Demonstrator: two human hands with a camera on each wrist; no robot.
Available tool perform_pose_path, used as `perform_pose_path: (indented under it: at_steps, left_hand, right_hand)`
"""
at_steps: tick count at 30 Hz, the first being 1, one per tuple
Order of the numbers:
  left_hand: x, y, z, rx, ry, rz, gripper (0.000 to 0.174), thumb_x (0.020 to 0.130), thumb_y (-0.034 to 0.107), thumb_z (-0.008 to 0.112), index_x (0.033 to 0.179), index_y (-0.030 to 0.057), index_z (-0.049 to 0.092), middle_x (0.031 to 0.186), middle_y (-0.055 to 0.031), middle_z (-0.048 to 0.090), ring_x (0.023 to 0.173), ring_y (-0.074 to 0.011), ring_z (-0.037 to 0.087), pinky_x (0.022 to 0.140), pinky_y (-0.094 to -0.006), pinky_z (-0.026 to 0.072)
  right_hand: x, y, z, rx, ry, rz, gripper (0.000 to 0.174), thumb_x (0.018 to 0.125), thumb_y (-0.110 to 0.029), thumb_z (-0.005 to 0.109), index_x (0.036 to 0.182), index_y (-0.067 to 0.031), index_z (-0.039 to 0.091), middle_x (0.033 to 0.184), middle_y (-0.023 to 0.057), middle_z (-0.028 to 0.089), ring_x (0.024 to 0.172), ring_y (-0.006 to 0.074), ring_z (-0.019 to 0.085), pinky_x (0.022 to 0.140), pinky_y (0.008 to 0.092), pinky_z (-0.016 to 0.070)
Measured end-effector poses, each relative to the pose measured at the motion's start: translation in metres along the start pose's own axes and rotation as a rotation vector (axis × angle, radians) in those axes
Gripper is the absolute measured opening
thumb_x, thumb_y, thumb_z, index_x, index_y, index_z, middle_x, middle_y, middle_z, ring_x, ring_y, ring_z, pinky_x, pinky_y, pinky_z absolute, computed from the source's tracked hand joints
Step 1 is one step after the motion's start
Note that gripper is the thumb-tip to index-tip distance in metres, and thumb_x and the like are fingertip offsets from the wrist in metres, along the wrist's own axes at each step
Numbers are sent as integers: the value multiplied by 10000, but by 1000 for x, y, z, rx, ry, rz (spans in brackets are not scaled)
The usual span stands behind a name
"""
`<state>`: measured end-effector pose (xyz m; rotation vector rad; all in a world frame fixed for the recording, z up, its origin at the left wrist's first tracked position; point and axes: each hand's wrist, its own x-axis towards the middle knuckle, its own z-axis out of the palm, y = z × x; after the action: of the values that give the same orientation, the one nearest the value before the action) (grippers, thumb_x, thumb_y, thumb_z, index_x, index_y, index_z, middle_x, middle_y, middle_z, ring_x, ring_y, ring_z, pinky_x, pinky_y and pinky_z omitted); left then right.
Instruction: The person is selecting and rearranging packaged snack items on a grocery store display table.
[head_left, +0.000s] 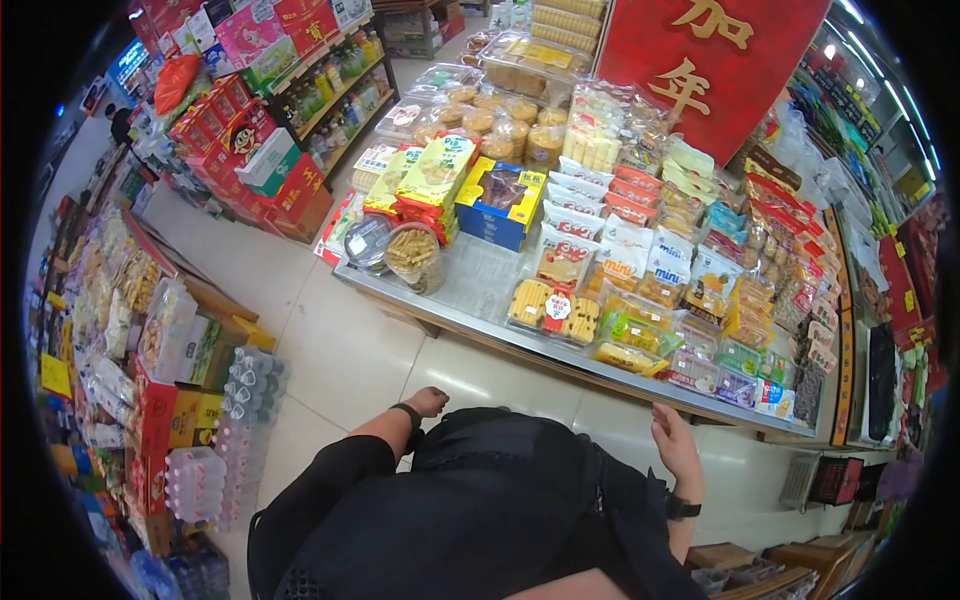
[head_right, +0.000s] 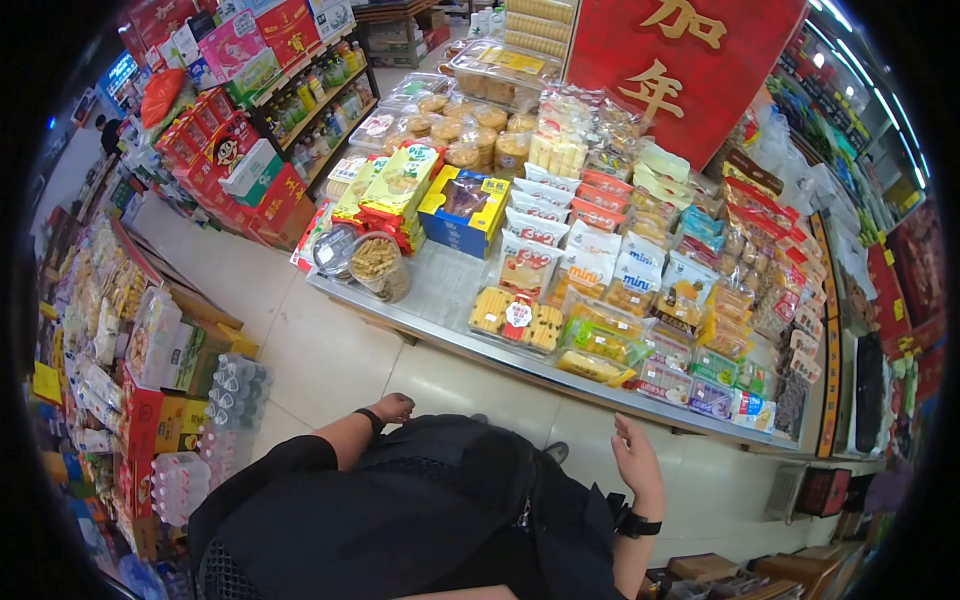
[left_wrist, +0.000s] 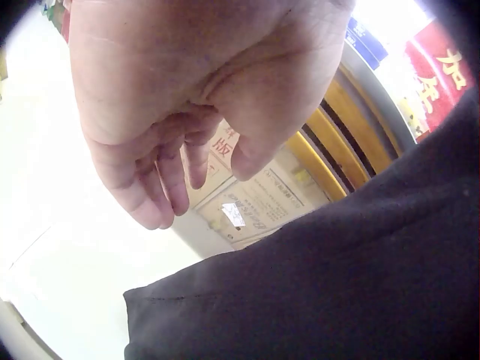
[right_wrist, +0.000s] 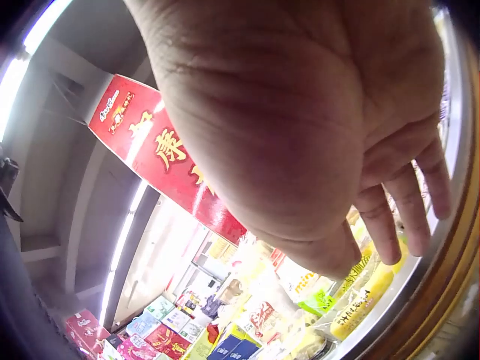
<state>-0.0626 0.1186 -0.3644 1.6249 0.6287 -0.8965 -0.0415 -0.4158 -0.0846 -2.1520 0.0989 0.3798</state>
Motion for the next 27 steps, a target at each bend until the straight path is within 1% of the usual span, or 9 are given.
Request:
perform_pose_path:
  at_steps: [2, 9, 12, 13, 14, 15, 16, 22, 27]
  left_hand:
    - [-13, 8, -1, 200, -27, 37, 396, 902, 322, 600, 1031, -45, 674, 811, -108, 662, 700, -200, 634, 605, -329, 535]
    - [-17, -14, 4, 178, 70, -14, 370, 905, 308, 584, 996, -36, 686, 831, -137, 686, 726, -228, 660, 660, -361, 550]
    - [-5, -20, -1, 362, 57, 94, 364, 898, 326, 567, 882, -14, 695, 786, -155, 699, 714, -269, 679, 688, -398, 549]
    - [-5, -16, -6, 437, 57, 283, 410, 900, 362, 537, 789, -3, 689, 750, -161, 702, 694, -297, 683, 683, -413, 545]
    - [-13, -9, 2, 347, 141, 87, 427, 899, 368, 523, 784, -6, 692, 747, -156, 703, 677, -293, 680, 682, -423, 544]
    - [-25, 7, 2, 355, 143, 116, 429, 888, 369, 529, 793, -15, 694, 750, -159, 699, 673, -282, 679, 672, -418, 547]
    - [-21, 10, -1, 284, 87, 44, 400, 877, 353, 576, 936, -28, 682, 794, -118, 678, 680, -208, 641, 624, -352, 543]
    - [-16, 11, 12, 189, 144, 63, 394, 865, 342, 568, 897, -27, 703, 789, -146, 695, 670, -242, 662, 636, -363, 550]
    - [-19, 6, 9, 158, 141, 28, 399, 866, 326, 586, 1003, -27, 709, 802, -145, 692, 668, -233, 655, 615, -357, 549]
  right_hand:
    - [2, -3, -2, -14, -5, -17, 419, 945, -99, 584, 1357, -57, 522, 1267, 172, 631, 1171, 266, 613, 988, 359, 470]
    - [0, -11, -14, -10, -89, 58, 422, 973, -60, 570, 1384, -22, 482, 1293, 157, 596, 1200, 216, 574, 1028, 326, 443]
    - [1, -14, -18, 2, -102, 25, 427, 979, -71, 571, 1394, -26, 483, 1288, 153, 601, 1181, 211, 578, 1029, 327, 441]
    - [-6, -10, -14, 23, -40, 48, 425, 983, -77, 559, 1397, -23, 478, 1309, 165, 586, 1200, 229, 572, 1034, 335, 438]
    - [2, -9, -19, 1, -68, 51, 424, 986, -82, 547, 1399, -21, 472, 1329, 177, 571, 1220, 248, 566, 1039, 343, 435]
    - [2, -4, -17, 26, -71, 47, 418, 989, -76, 539, 1397, -16, 472, 1329, 183, 565, 1234, 240, 553, 1049, 337, 426]
    - [-1, -2, -17, 25, -70, 47, 418, 989, -76, 539, 1397, -16, 472, 1329, 183, 565, 1234, 240, 553, 1049, 337, 426]
    - [-3, -11, -20, -4, -87, 68, 424, 987, -72, 541, 1399, -11, 464, 1335, 176, 564, 1250, 228, 539, 1054, 335, 422]
    - [1, -11, -18, -4, -99, 51, 426, 986, -77, 544, 1398, -6, 459, 1347, 188, 561, 1248, 237, 550, 1051, 335, 428]
